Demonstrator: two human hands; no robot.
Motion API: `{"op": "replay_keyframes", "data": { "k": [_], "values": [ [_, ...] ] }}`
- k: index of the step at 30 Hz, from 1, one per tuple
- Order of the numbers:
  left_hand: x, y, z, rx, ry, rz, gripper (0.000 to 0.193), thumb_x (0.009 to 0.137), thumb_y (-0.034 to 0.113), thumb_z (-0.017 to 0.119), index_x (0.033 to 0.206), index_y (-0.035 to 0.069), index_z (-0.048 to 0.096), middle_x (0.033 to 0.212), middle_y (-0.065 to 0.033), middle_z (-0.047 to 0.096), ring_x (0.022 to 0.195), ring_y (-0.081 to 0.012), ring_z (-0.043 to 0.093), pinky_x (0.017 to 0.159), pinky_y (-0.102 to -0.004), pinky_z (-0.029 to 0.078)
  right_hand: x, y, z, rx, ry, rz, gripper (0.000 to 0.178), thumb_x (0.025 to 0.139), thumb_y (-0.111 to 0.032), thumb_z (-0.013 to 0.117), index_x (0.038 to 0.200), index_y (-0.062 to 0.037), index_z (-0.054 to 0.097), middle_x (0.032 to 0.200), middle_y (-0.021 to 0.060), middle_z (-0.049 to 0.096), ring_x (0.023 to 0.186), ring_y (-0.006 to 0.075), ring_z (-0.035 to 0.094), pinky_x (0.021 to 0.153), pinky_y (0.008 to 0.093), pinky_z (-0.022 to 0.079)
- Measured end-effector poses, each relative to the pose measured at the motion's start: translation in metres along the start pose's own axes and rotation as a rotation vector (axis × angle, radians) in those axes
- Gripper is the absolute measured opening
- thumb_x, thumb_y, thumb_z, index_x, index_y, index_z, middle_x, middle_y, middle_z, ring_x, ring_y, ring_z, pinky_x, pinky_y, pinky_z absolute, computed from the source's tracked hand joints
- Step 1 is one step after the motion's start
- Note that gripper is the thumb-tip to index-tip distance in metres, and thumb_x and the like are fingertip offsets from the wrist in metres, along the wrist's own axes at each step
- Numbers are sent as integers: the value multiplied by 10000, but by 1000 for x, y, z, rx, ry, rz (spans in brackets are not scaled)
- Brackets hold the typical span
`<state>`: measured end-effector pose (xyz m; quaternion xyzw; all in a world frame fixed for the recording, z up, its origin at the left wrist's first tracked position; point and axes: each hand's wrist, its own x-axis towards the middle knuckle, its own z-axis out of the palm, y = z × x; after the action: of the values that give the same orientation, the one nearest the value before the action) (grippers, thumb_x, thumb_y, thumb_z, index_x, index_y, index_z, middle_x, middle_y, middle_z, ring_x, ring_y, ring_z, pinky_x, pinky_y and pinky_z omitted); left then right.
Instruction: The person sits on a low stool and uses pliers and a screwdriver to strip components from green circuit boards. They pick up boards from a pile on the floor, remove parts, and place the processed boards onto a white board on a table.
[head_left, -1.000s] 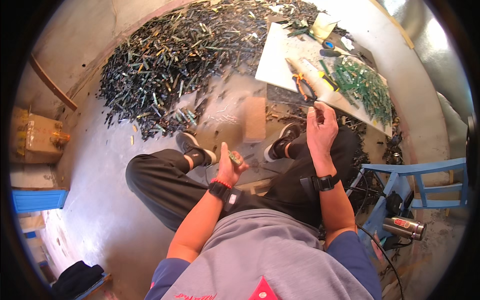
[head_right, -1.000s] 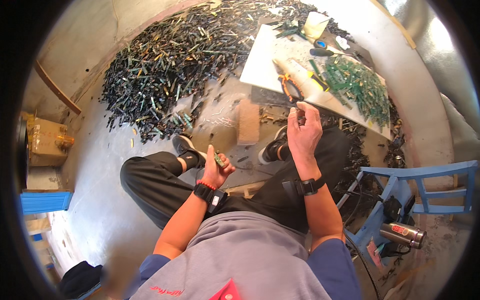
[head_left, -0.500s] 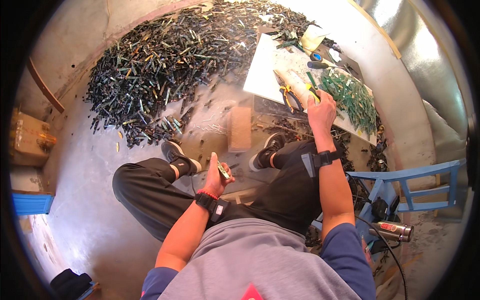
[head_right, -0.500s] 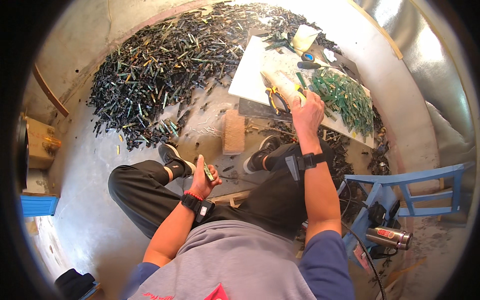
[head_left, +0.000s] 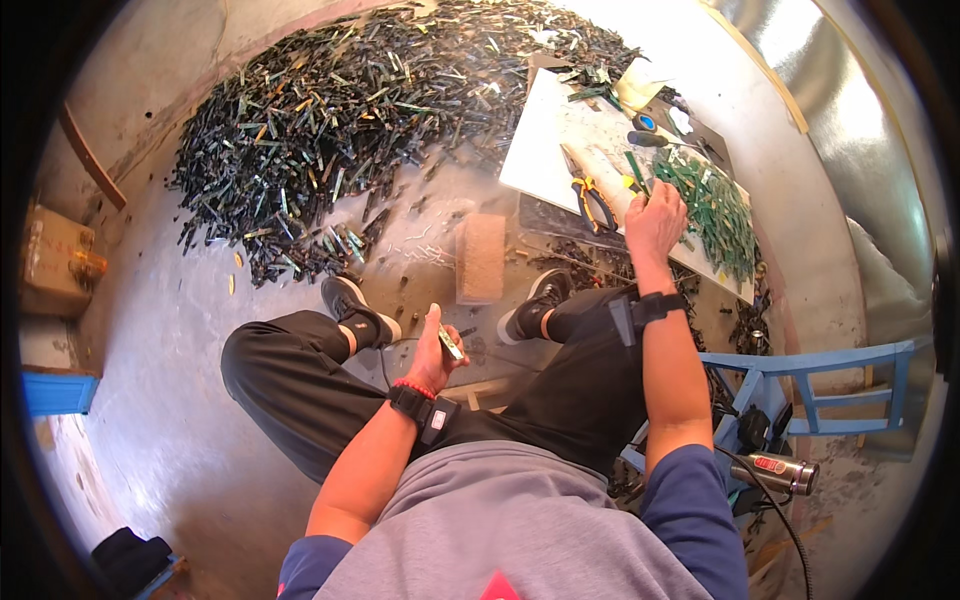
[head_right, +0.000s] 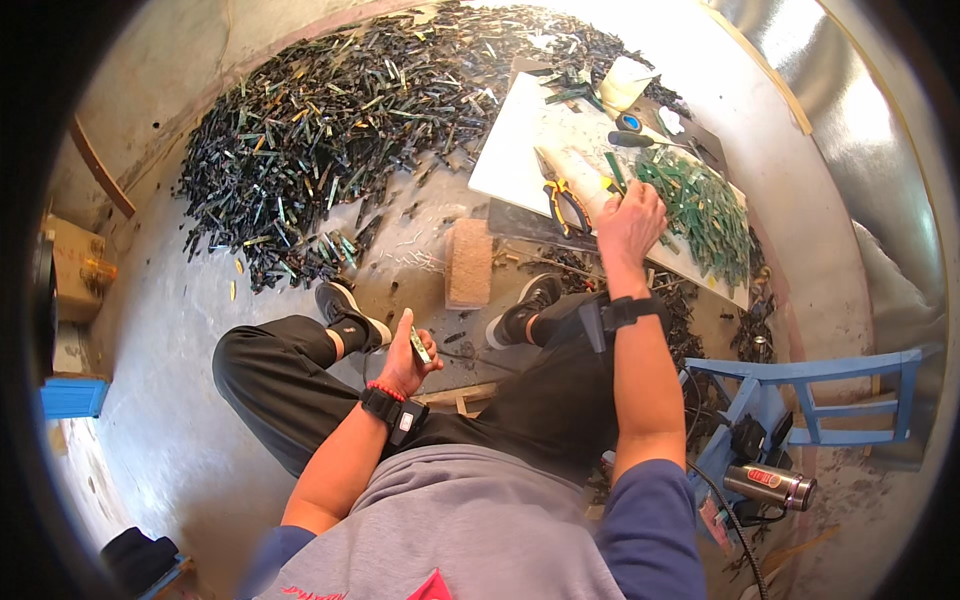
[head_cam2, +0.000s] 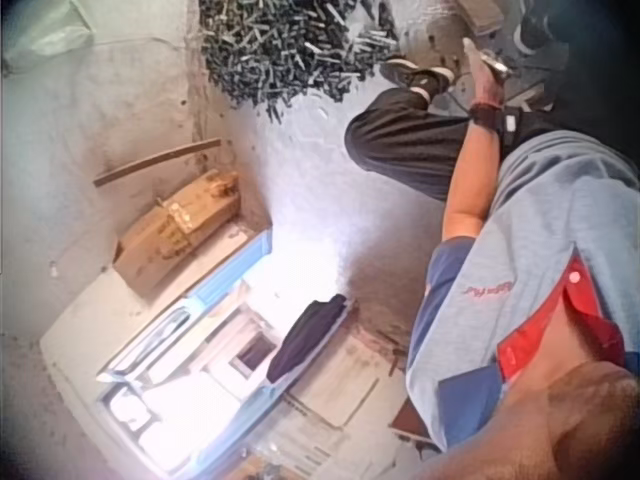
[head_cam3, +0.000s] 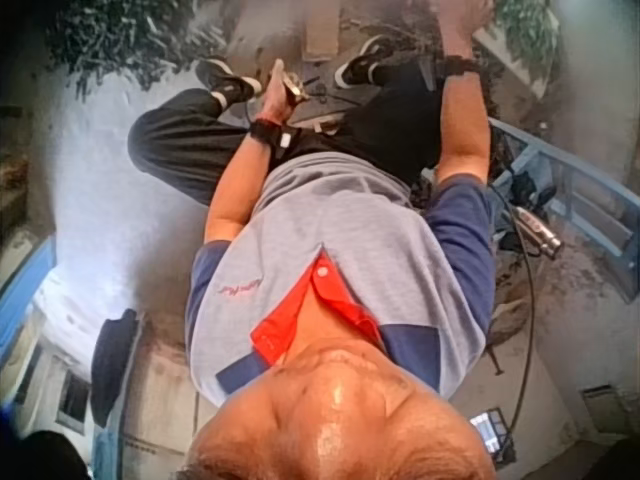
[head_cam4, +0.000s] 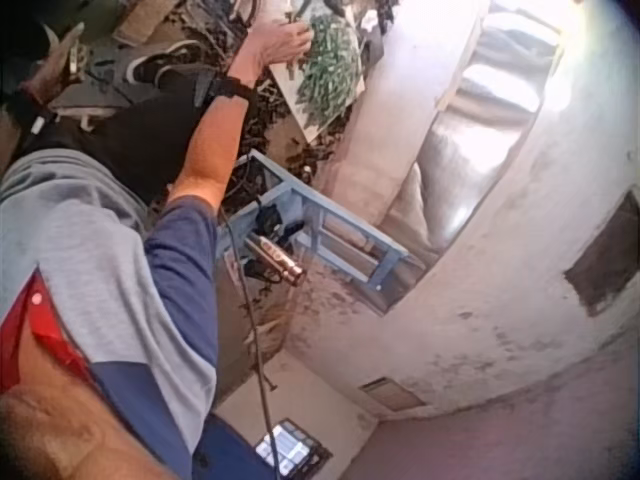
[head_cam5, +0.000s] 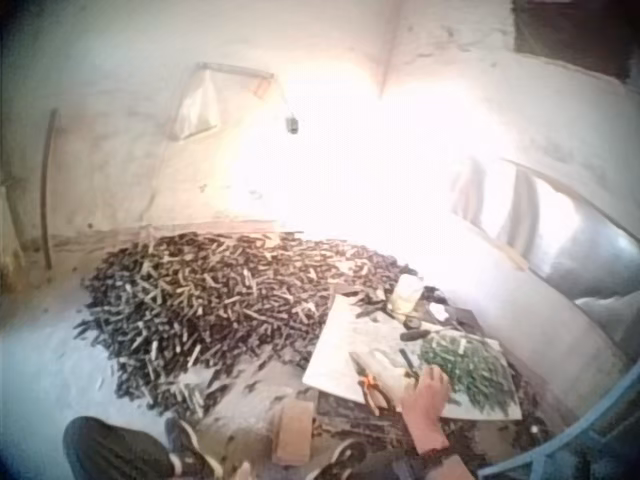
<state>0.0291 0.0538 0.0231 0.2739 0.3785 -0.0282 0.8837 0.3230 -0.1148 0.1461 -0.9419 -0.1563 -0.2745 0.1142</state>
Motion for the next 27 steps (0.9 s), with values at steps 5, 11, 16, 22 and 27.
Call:
{"op": "replay_keyframes", "data": {
  "k": [5,11,16,22,27],
  "values": [
    [1,0,1,-4,-16,7,627,874,665,382,568,119,404,494,-14,384,411,-171,367,562,-359,425,18,43,15,-72,-108,-108,255,806,-192,610,991,-18,630,1153,147,564,1103,328,492,935,442,383],
    [9,2,-17,-128,-49,5,611,874,666,381,578,131,383,492,-7,362,409,-172,345,575,-352,407,-16,1,-33,502,-205,151,273,832,-122,585,1058,4,498,912,156,603,720,236,583,660,356,466],
    [10,6,-7,-124,33,15,596,881,660,371,601,135,394,494,-10,372,404,-173,350,572,-356,404,-124,-21,-86,1017,-473,61,233,823,-22,522,1041,37,580,865,86,602,687,120,551,608,254,466],
    [18,-1,-9,-98,137,-26,626,872,676,369,592,118,416,489,-20,385,404,-186,373,534,-354,401,-201,-39,-116,1018,-707,-72,212,845,-69,621,1034,24,596,876,122,644,763,167,625,704,267,488],
    [20,-1,-10,-118,137,-47,631,873,671,373,583,112,417,487,-28,384,408,-184,365,524,-348,395,-202,-39,-116,972,-752,-138,211,827,-59,633,1018,26,600,907,156,655,802,237,657,726,288,505]
  ]
}}
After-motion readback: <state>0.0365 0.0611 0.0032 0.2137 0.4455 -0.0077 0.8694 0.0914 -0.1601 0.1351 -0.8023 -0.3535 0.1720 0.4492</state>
